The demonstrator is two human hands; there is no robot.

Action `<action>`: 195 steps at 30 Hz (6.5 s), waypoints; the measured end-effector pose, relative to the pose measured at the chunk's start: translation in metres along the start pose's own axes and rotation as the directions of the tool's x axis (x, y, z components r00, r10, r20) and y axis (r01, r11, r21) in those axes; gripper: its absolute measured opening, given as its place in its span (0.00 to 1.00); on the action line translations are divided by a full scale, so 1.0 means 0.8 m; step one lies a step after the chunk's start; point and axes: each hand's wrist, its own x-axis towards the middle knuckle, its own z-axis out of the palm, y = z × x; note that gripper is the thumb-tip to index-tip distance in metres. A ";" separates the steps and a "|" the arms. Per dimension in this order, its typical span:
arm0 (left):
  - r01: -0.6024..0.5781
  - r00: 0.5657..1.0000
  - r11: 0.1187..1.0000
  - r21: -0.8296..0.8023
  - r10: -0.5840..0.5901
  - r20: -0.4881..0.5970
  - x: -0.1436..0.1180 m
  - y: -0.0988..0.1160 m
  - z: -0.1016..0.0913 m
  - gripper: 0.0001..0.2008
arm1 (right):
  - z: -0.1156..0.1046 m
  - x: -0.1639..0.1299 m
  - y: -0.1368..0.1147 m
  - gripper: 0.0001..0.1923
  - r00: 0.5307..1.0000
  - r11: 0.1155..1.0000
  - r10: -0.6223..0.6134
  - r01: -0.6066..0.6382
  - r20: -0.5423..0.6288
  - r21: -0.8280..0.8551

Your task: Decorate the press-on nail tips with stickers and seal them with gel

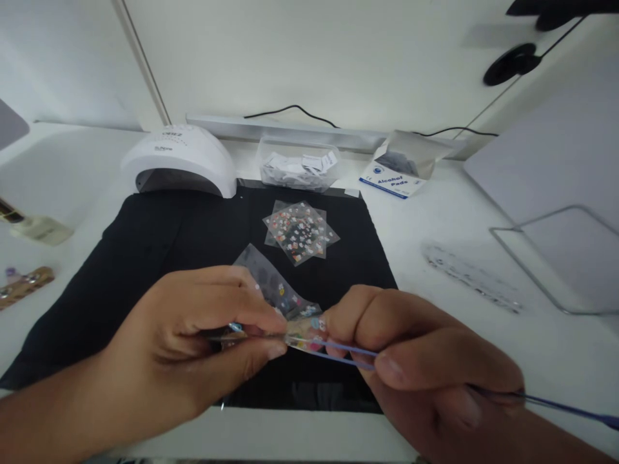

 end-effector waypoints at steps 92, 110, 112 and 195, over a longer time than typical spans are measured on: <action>-0.036 0.999 0.999 0.007 0.035 0.023 -0.001 -0.004 -0.002 0.07 | 0.001 0.006 -0.002 0.14 0.995 0.987 0.091 -0.087 -0.026 0.138; 0.042 0.999 0.996 -0.075 -0.043 -0.014 -0.002 -0.002 0.001 0.07 | 0.000 0.007 -0.002 0.15 0.997 0.992 0.078 -0.077 -0.004 0.103; 0.057 0.998 0.993 -0.100 -0.060 -0.018 -0.001 -0.002 0.002 0.08 | 0.000 0.006 -0.002 0.15 0.997 0.992 0.075 -0.073 -0.014 0.101; 0.053 0.999 0.988 -0.144 -0.054 -0.001 0.002 -0.014 0.000 0.13 | 0.001 0.010 0.011 0.15 1.000 0.998 -0.013 0.015 -0.028 0.062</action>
